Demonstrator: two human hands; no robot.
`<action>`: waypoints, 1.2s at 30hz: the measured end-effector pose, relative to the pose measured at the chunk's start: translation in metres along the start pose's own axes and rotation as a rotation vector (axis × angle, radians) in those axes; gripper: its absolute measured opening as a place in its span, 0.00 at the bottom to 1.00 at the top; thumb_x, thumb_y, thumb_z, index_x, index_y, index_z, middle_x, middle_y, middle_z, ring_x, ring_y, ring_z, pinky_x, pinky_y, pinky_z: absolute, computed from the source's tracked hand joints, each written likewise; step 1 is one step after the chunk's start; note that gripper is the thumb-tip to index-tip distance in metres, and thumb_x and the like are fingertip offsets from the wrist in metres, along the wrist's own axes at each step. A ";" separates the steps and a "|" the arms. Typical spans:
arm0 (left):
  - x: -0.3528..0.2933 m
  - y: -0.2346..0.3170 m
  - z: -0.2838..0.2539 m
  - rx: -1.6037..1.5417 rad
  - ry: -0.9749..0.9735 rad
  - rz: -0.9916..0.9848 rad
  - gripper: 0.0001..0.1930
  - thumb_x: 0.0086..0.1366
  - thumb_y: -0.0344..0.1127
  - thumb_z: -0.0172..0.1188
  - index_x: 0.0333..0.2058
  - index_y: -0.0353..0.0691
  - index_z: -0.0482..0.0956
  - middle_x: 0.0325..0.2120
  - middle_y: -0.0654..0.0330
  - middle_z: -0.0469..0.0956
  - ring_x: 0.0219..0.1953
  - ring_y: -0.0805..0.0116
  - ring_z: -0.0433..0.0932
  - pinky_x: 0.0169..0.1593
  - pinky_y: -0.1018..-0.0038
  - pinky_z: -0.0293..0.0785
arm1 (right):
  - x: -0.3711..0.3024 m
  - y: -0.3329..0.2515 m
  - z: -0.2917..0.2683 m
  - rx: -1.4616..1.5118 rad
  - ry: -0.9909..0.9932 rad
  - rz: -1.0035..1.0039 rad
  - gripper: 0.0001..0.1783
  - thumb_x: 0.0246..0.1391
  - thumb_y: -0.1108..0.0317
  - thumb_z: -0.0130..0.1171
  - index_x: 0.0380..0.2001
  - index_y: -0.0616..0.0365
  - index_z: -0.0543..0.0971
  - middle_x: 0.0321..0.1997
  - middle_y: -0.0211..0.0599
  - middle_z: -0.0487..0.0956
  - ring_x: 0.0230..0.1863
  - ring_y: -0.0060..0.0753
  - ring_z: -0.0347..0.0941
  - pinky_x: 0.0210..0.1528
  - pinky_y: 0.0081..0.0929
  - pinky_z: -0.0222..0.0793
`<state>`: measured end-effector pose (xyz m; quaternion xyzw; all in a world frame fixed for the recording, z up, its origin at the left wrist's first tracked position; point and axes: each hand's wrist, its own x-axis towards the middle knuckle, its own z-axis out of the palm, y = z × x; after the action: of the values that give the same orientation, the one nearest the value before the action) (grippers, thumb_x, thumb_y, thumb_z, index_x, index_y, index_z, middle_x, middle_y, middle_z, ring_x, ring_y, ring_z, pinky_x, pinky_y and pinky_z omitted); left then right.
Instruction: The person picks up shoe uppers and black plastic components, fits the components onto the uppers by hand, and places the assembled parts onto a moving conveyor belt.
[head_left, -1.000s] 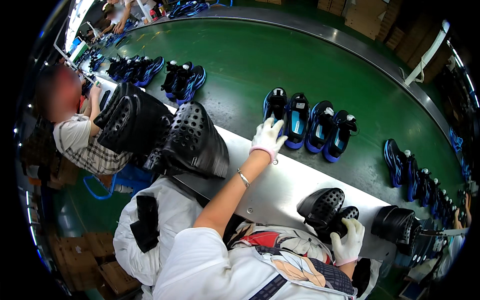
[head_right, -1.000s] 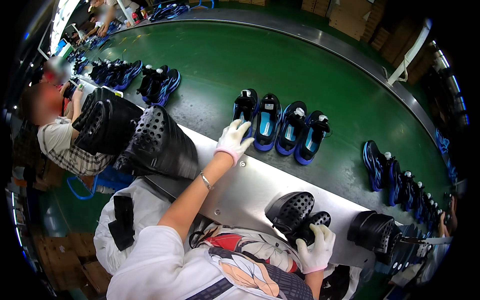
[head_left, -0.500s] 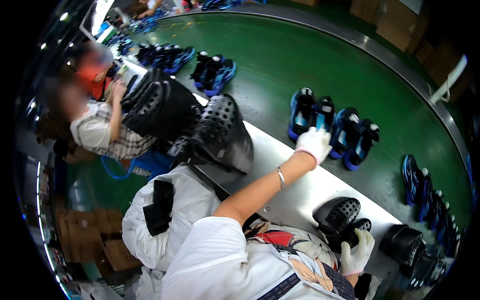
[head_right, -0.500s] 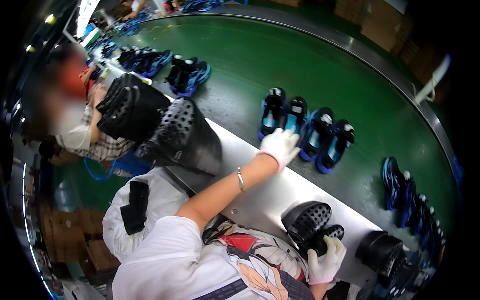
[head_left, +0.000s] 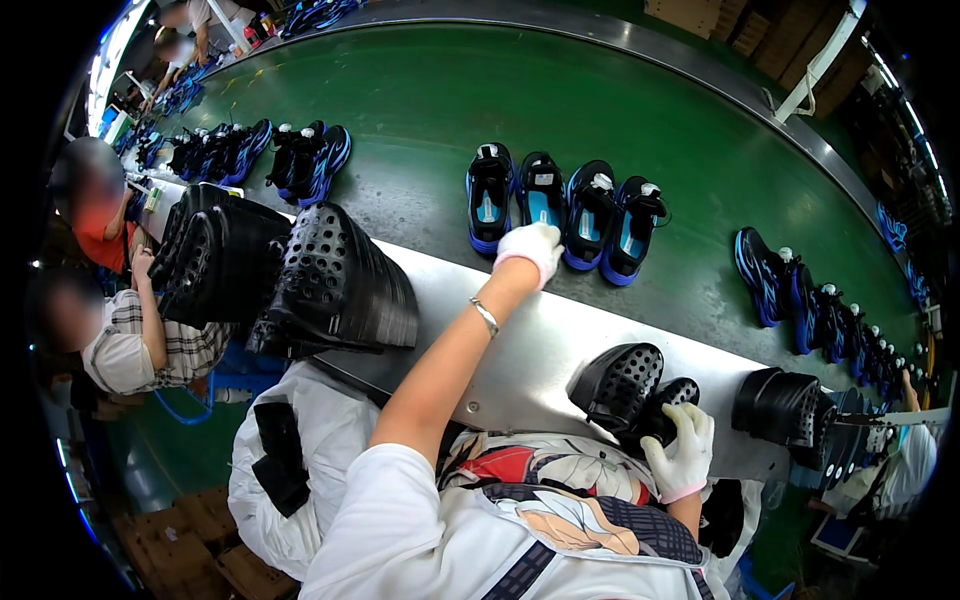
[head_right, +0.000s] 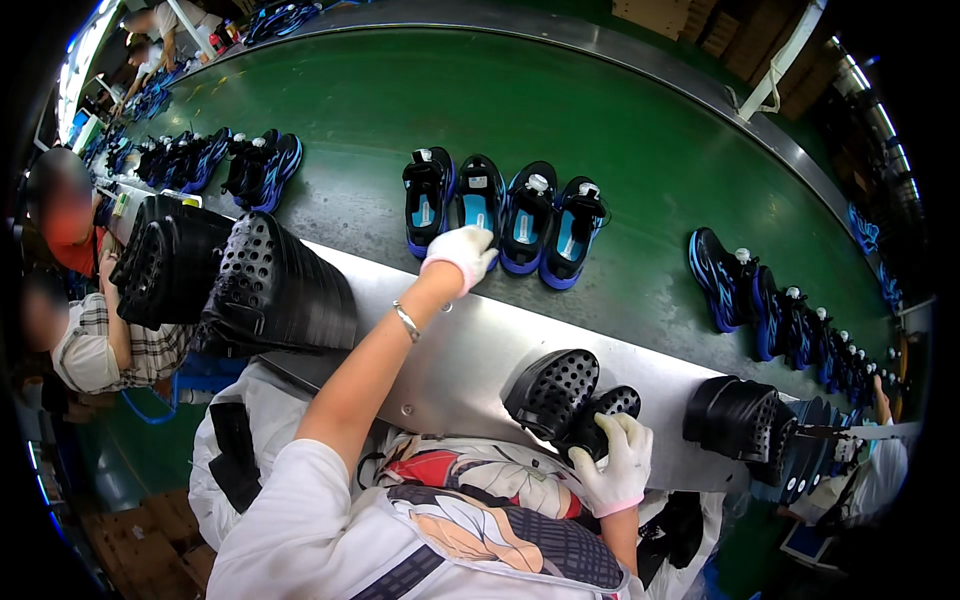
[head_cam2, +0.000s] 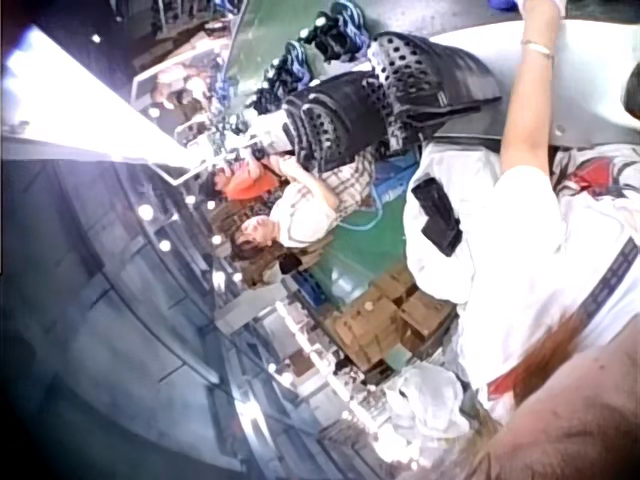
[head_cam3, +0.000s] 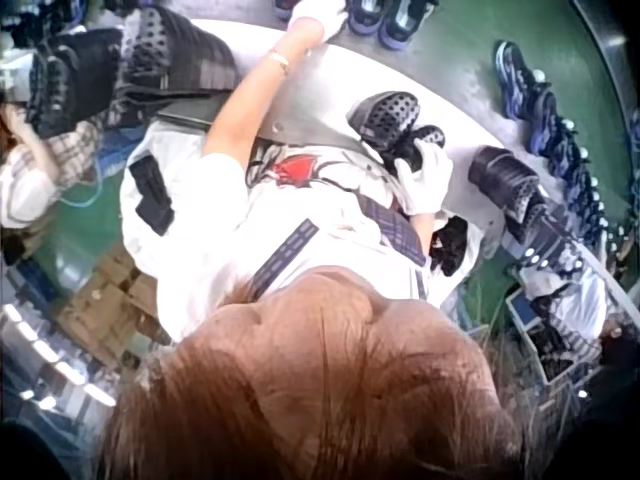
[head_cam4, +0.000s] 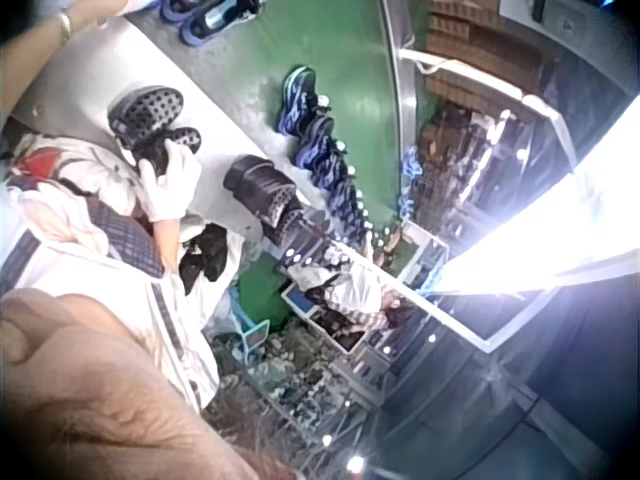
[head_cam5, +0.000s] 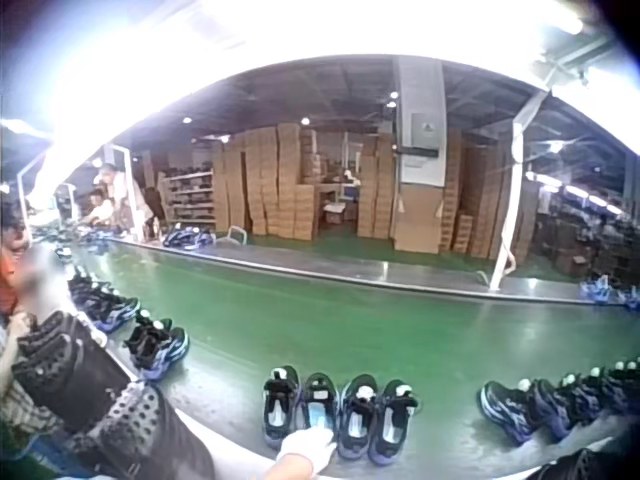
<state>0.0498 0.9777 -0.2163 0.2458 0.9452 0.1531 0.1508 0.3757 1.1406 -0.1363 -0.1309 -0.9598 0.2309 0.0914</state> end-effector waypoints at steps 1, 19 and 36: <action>0.001 0.008 0.003 0.017 -0.007 -0.007 0.16 0.64 0.46 0.52 0.33 0.39 0.79 0.36 0.49 0.80 0.41 0.47 0.78 0.44 0.56 0.75 | -0.001 0.000 0.000 -0.002 -0.004 0.000 0.27 0.32 0.64 0.67 0.42 0.57 0.77 0.44 0.42 0.73 0.47 0.48 0.66 0.51 0.39 0.64; -0.010 0.087 0.059 -0.200 0.060 0.110 0.11 0.63 0.40 0.52 0.37 0.39 0.76 0.44 0.48 0.74 0.38 0.46 0.79 0.42 0.55 0.77 | -0.001 -0.001 -0.009 -0.027 -0.070 -0.046 0.29 0.29 0.66 0.67 0.42 0.57 0.77 0.45 0.43 0.73 0.48 0.50 0.67 0.52 0.41 0.65; -0.020 0.080 0.063 -0.281 0.186 0.098 0.08 0.63 0.33 0.49 0.34 0.38 0.75 0.47 0.49 0.72 0.40 0.48 0.78 0.41 0.56 0.77 | -0.007 0.015 -0.014 0.050 -0.140 -0.010 0.25 0.35 0.75 0.62 0.42 0.64 0.73 0.45 0.46 0.71 0.46 0.47 0.70 0.49 0.33 0.67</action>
<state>0.1225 1.0475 -0.2401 0.2530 0.9112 0.3129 0.0881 0.3882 1.1571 -0.1319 -0.1071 -0.9584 0.2629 0.0284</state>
